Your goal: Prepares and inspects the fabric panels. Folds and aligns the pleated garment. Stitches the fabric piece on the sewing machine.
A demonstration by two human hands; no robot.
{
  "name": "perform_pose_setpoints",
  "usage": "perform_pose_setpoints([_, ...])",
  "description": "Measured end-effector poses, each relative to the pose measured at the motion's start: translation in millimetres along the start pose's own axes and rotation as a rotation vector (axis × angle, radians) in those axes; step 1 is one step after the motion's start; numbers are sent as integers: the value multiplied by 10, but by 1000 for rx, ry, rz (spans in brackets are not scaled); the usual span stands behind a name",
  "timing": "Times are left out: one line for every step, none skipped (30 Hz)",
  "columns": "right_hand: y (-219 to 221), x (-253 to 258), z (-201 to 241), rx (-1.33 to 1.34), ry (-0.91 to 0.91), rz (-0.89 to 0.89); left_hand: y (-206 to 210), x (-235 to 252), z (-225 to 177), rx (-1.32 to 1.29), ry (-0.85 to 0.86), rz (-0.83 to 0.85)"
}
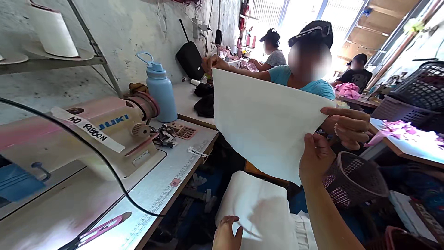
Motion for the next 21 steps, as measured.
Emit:
perform_pose_setpoints([10,18,-22,-10,1,-2,16,-6,11,-1,-6,10])
perform_pose_setpoints([15,40,-44,-15,-1,4,29,-8,25,-4,-10,15])
perform_pose_setpoints([12,70,-59,-14,-8,16,40,-7,41,-3,-17,23])
perform_pose_setpoints([2,110,-58,-17,-28,33,47,-5,56,-2,-22,30])
perform_pose_setpoints([-14,160,-44,-27,-65,44,49,-4,67,-2,-24,32])
perform_pose_setpoints([-21,212,-11,-32,-117,49,45,-8,72,-4,-26,30])
perform_pose_setpoints([-18,262,35,-40,-187,55,43,-14,78,-7,-30,31])
perform_pose_setpoints([-5,302,78,-45,-248,72,41,-18,82,-8,-35,37])
perform_pose_setpoints([8,330,95,-64,-297,92,40,-18,81,-9,-38,43])
perform_pose_setpoints([28,357,109,-89,-336,122,39,-15,75,-11,-38,46])
perform_pose_setpoints([50,383,115,-111,-358,155,36,-9,70,-11,-37,44])
perform_pose_setpoints([70,409,113,-117,-369,178,33,-5,69,-11,-38,44])
perform_pose_setpoints([82,428,109,-113,-371,191,29,-2,67,-11,-39,44])
perform_pose_setpoints([88,437,114,-107,-376,194,27,1,67,-9,-41,43])
perform_pose_setpoints([88,433,118,-103,-383,190,25,2,65,-7,-43,44])
perform_pose_setpoints([86,417,121,-111,-387,174,23,0,62,-7,-43,44])
perform_pose_setpoints([89,390,121,-128,-386,156,20,-6,58,-6,-46,48])
perform_pose_setpoints([99,365,126,-134,-401,150,20,-11,60,-5,-49,52])
perform_pose_setpoints([116,340,143,-136,-431,164,19,-16,64,-6,-53,57])
perform_pose_setpoints([131,314,140,-142,-443,167,17,-20,68,-7,-56,57])
perform_pose_setpoints([140,278,138,-155,-437,164,14,-24,72,-9,-57,56])
Point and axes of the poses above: each hand's wrist, its own x-axis towards the middle knuckle, its own y-axis out of the palm, z = x × y, the point moved 6 cm from there along x, towards the middle knuckle, and after that the axes turned 10 degrees about -z, right-handed, at the moved point
